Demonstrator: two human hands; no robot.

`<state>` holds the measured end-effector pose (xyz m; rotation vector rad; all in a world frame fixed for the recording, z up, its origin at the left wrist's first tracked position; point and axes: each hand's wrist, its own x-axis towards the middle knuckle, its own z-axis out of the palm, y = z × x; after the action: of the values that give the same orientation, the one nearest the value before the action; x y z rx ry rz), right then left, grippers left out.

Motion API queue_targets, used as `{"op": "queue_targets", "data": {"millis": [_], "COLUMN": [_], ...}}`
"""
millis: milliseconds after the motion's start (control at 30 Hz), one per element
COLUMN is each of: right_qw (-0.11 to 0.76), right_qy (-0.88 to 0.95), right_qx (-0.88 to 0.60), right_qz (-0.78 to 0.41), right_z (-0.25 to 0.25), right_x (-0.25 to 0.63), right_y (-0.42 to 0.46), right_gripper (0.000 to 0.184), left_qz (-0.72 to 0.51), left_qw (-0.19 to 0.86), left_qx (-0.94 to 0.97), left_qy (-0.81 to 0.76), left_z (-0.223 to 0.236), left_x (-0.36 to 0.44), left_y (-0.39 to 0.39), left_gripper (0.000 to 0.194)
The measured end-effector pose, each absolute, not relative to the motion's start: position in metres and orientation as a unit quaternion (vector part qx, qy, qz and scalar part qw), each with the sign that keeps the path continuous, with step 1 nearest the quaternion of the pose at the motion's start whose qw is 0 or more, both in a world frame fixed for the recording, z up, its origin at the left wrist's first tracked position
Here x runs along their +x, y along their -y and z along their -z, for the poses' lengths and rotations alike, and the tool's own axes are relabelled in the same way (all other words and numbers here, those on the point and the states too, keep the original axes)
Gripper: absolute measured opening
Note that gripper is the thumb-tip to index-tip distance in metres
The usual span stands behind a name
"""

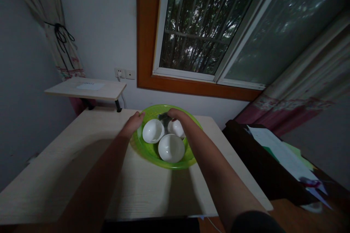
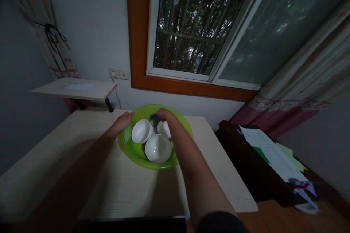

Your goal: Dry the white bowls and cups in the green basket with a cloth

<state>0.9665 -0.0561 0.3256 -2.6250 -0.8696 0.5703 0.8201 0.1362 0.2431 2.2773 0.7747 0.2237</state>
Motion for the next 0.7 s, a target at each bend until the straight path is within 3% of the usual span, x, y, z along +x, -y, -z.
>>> {"op": "queue_targets", "data": {"millis": [300, 700], "right_qw": [0.028, -0.033], "right_qy": [0.356, 0.451], "right_qx": [-0.920, -0.889], "right_qz": [-0.161, -0.071], "right_z": [-0.307, -0.287], "right_x": [0.973, 0.972], "right_y": [0.084, 0.054], "right_gripper": [0.038, 0.039], "left_qz": [-0.074, -0.075], "left_qw": [0.341, 0.338], "left_qx": [0.887, 0.887], "left_qy": [-0.302, -0.304], "left_z": [-0.246, -0.246], "left_x": [0.821, 0.820], "left_y": [-0.135, -0.133], "left_gripper": [0.048, 0.045]}}
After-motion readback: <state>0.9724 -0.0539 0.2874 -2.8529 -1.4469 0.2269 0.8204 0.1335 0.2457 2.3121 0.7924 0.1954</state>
